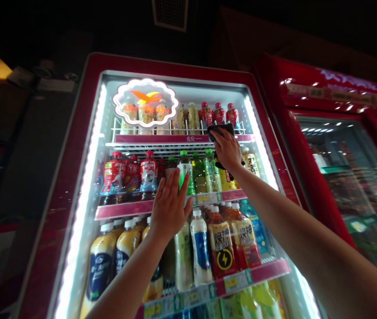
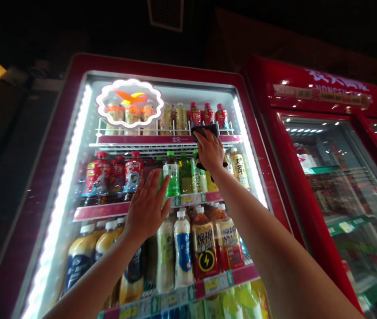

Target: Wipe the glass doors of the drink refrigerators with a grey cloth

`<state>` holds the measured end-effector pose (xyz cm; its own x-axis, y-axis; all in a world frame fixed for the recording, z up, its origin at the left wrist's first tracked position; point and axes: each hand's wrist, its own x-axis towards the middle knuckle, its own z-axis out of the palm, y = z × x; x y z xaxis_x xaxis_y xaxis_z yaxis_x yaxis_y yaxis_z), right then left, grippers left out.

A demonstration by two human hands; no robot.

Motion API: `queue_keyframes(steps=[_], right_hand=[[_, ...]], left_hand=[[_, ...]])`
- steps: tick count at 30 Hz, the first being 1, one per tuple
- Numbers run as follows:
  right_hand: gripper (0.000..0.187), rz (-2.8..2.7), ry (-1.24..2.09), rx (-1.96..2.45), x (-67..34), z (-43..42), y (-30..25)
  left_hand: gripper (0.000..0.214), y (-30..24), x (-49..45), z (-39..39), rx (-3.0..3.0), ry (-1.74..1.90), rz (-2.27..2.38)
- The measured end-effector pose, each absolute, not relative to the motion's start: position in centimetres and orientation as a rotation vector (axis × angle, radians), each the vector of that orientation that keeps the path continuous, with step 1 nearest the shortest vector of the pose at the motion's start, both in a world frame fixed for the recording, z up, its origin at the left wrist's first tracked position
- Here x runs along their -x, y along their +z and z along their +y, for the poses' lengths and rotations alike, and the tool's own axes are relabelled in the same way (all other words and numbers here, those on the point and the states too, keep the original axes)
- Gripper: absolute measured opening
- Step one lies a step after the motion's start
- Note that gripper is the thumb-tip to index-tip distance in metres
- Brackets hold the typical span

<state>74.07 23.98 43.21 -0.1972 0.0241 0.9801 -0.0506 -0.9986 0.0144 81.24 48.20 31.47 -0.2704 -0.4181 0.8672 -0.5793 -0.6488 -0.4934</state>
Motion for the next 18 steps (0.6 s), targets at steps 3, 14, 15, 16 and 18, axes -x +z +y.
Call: queue_keyframes(steps=[3, 14, 15, 16, 18], right_hand=[[0.049, -0.193, 2.551, -1.888, -73.4, 21.4, 41.2], [0.052, 0.160, 2.159, -1.996, -72.7, 22.2, 40.6], [0.052, 0.144, 2.177, -1.999, -72.4, 21.3, 41.4], [0.052, 0.105, 2.218, -2.000, -72.1, 20.3, 41.8], [0.051, -0.021, 2.339, -1.987, -71.6, 18.5, 41.7]], left_hand=[[0.081, 31.5, -81.3, 48.1, -1.817, 2.084, -1.238], [0.079, 31.8, -80.6, 47.9, -1.838, 2.149, -1.200], [0.079, 31.8, -80.3, 47.7, -1.835, 2.151, -1.186], [0.080, 31.7, -79.9, 47.5, -1.836, 2.153, -1.180], [0.080, 31.3, -79.1, 46.9, -1.847, 2.154, -1.204]])
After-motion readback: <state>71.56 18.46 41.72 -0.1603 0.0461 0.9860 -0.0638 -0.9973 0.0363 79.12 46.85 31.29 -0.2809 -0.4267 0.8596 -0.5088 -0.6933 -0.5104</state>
